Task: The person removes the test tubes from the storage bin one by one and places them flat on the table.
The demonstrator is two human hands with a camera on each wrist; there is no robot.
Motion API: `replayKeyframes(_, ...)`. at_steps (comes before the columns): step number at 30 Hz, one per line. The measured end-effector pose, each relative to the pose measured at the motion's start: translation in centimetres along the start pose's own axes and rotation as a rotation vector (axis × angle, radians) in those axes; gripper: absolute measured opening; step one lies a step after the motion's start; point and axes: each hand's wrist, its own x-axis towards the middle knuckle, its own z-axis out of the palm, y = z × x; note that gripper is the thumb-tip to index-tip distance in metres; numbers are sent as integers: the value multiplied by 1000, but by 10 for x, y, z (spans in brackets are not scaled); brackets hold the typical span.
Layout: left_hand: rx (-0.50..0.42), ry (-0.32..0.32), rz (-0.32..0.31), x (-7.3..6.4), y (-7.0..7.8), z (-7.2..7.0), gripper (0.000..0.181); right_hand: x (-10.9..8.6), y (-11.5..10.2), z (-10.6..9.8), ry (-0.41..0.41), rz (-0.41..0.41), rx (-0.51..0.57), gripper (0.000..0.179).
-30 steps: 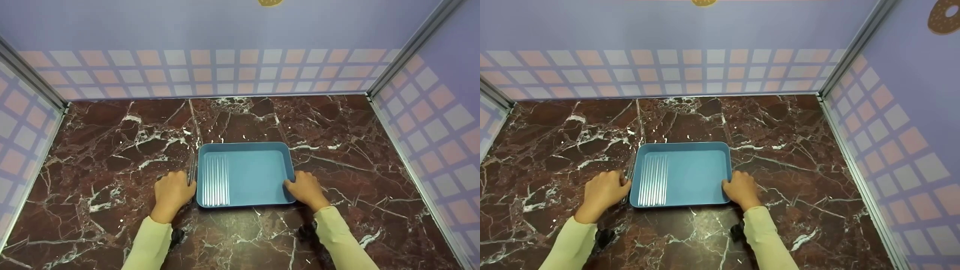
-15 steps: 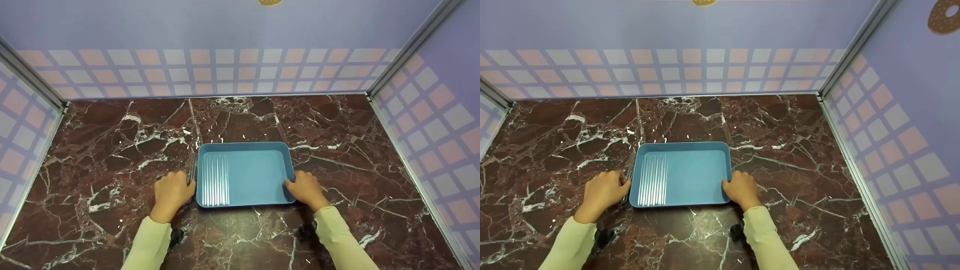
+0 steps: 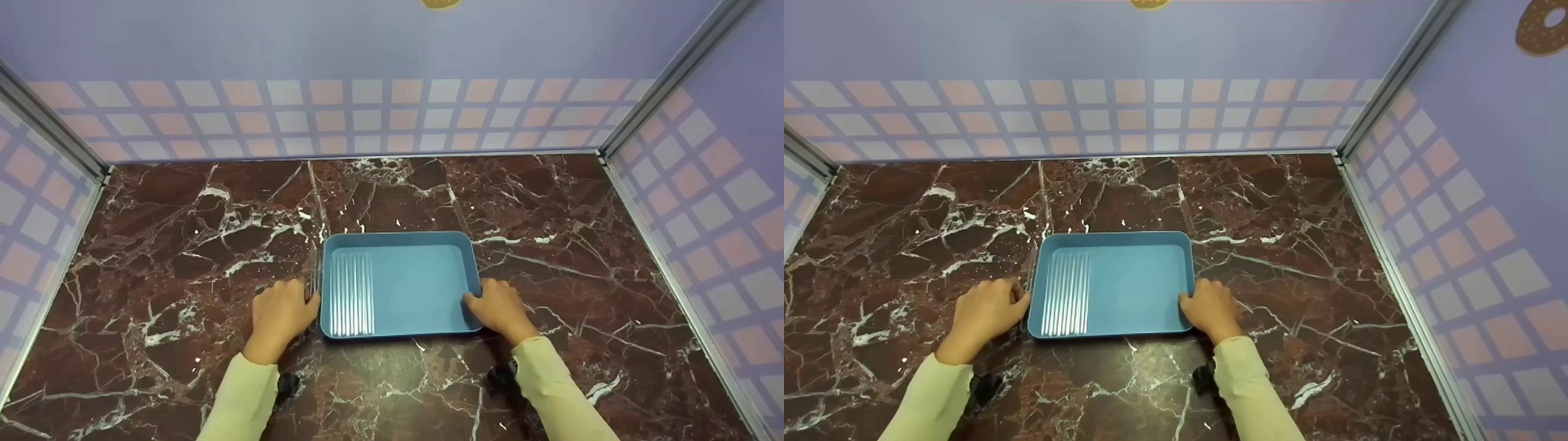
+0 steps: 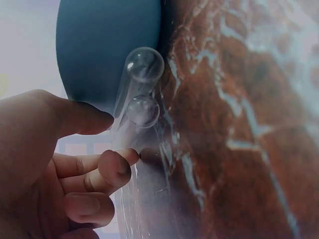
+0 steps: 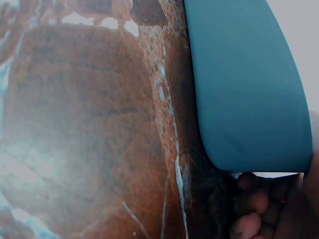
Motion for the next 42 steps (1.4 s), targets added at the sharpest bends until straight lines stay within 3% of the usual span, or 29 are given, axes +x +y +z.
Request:
replayKeyframes(30,15,73,28,-3,0,-8,46,0,-1,-2,-16,9,9,32)
replayKeyframes(42,21,65,12,-5,2,-12,44,-1,-1,-1,-3,-1,10,37)
